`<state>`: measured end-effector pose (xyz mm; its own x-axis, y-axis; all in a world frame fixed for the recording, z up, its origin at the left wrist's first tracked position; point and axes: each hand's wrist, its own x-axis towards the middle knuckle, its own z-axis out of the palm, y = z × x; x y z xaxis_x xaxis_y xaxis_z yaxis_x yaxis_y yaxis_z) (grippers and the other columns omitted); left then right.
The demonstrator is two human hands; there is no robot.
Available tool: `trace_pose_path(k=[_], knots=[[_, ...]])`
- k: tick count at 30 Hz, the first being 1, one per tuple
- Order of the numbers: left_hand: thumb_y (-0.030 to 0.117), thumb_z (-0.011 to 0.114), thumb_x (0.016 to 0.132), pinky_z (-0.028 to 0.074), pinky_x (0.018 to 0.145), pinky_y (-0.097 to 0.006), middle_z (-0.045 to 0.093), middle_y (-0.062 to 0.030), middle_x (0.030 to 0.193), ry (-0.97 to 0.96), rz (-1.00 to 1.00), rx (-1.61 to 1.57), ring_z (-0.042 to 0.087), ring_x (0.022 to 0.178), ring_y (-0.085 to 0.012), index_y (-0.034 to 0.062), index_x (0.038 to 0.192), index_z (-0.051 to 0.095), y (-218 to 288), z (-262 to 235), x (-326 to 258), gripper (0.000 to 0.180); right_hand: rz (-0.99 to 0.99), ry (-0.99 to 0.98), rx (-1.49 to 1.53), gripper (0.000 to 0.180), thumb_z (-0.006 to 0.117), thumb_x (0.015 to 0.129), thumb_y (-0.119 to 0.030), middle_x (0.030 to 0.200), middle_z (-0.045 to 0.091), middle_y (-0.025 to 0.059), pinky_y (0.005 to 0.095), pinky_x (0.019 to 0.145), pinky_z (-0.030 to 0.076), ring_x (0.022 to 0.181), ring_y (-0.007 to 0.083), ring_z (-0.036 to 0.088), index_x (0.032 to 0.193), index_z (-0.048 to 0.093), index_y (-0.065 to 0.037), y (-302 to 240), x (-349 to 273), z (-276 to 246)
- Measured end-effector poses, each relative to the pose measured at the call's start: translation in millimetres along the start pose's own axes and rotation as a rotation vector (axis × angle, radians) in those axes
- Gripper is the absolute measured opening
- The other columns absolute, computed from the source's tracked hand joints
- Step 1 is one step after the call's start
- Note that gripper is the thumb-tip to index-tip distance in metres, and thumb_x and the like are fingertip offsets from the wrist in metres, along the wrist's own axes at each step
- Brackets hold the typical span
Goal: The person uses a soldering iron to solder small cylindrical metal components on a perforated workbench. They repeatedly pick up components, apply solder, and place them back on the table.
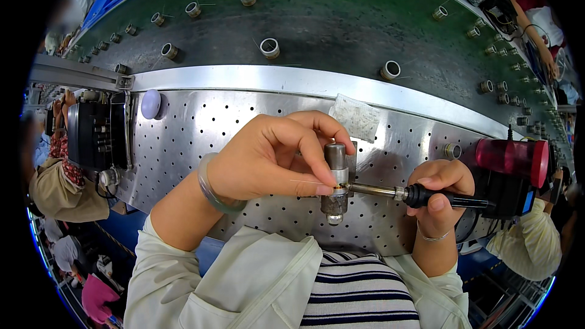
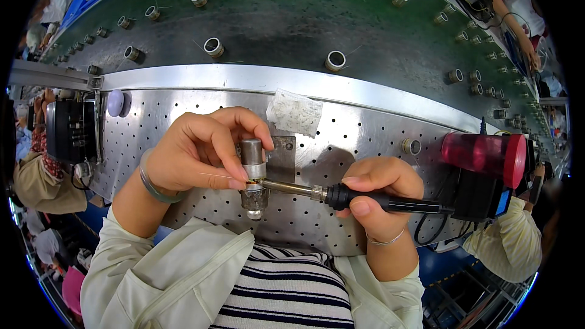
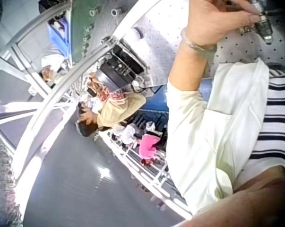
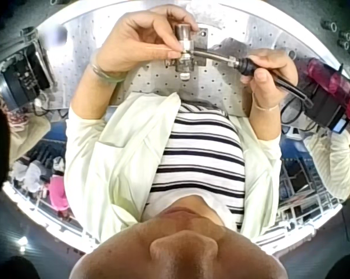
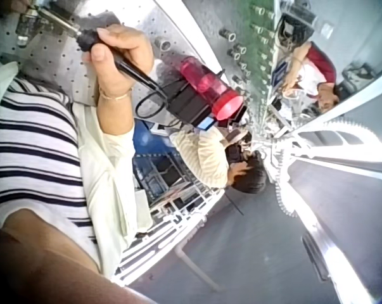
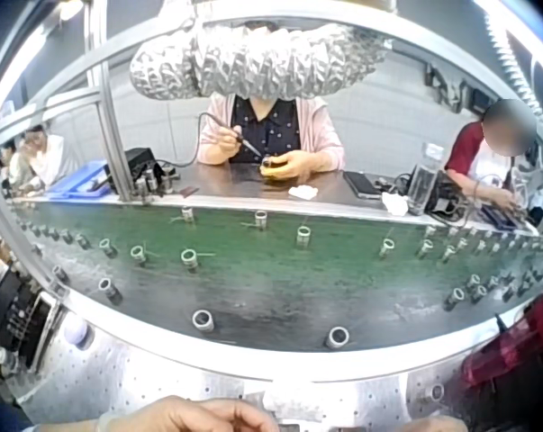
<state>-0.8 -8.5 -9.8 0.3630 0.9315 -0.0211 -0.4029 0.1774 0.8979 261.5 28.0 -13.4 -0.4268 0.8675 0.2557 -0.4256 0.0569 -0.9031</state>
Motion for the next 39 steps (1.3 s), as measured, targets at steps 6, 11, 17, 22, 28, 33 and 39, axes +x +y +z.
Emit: trace_pose_path(k=[6,11,17,22,28,33,39], knots=[[-0.006,0.076,0.066,0.042,0.094,-0.034,0.057,-0.0193,0.111,0.004,-0.038,-0.007,0.056,0.106,-0.0256,0.0057,0.073,0.069,1,0,1,0.015,-0.028,-0.034,-0.011,0.021,0.072,0.077,-0.008,0.068,0.06,0.0125,0.0236,0.046,0.046,0.05,0.0155,0.057,0.085,0.056,0.005,0,2,0],[-0.005,0.072,0.07,0.047,0.085,-0.03,0.058,-0.0212,0.112,-0.017,-0.048,-0.054,0.058,0.103,-0.0226,0.0027,0.098,0.067,1,-3,1,0.029,-0.052,-0.057,-0.04,0.02,0.071,0.077,-0.007,0.067,0.06,0.0132,0.024,0.045,0.046,0.05,0.0158,0.057,0.084,0.057,0.004,-2,4,0],[-0.001,0.068,0.076,0.05,0.077,-0.024,0.064,-0.0203,0.102,-0.004,-0.164,-0.146,0.063,0.09,-0.0168,-0.0017,0.135,0.041,5,1,5,0.065,-0.093,-0.079,-0.049,0.02,0.071,0.077,-0.006,0.066,0.06,0.0132,0.0242,0.045,0.046,0.049,0.0161,0.057,0.085,0.057,0.005,0,5,0],[0.0,0.069,0.076,0.051,0.076,-0.023,0.064,-0.0197,0.101,-0.01,-0.2,-0.121,0.063,0.087,-0.0159,-0.0043,0.136,0.038,6,-1,4,0.068,-0.119,-0.084,-0.067,0.02,0.071,0.076,-0.005,0.064,0.06,0.0132,0.0242,0.044,0.046,0.047,0.0161,0.057,0.085,0.057,0.005,-1,5,0],[-0.006,0.071,0.072,0.052,0.077,-0.022,0.062,-0.0201,0.103,-0.013,-0.212,-0.083,0.063,0.088,-0.0163,-0.0052,0.137,0.035,15,7,6,0.074,-0.111,-0.07,-0.08,0.019,0.07,0.077,-0.006,0.065,0.06,0.0134,0.0241,0.043,0.045,0.048,0.0159,0.057,0.085,0.056,0.005,-1,5,1],[-0.007,0.071,0.071,0.052,0.079,-0.024,0.062,-0.0205,0.104,-0.011,-0.26,-0.197,0.063,0.091,-0.0177,-0.0051,0.138,0.033,12,4,6,0.077,-0.082,0.01,-0.07,0.019,0.069,0.079,-0.009,0.068,0.059,0.0125,0.0226,0.043,0.044,0.047,0.0144,0.055,0.083,0.055,0.004,-3,2,-3],[-0.005,0.071,0.072,0.052,0.081,-0.025,0.062,-0.0209,0.104,-0.042,-0.236,-0.204,0.063,0.092,-0.019,-0.0051,0.139,0.031,8,0,7,0.078,-0.044,0.016,-0.004,0.022,0.07,0.08,-0.012,0.068,0.058,0.0118,0.0214,0.043,0.044,0.047,0.0134,0.055,0.083,0.055,0.003,-2,2,-4]])
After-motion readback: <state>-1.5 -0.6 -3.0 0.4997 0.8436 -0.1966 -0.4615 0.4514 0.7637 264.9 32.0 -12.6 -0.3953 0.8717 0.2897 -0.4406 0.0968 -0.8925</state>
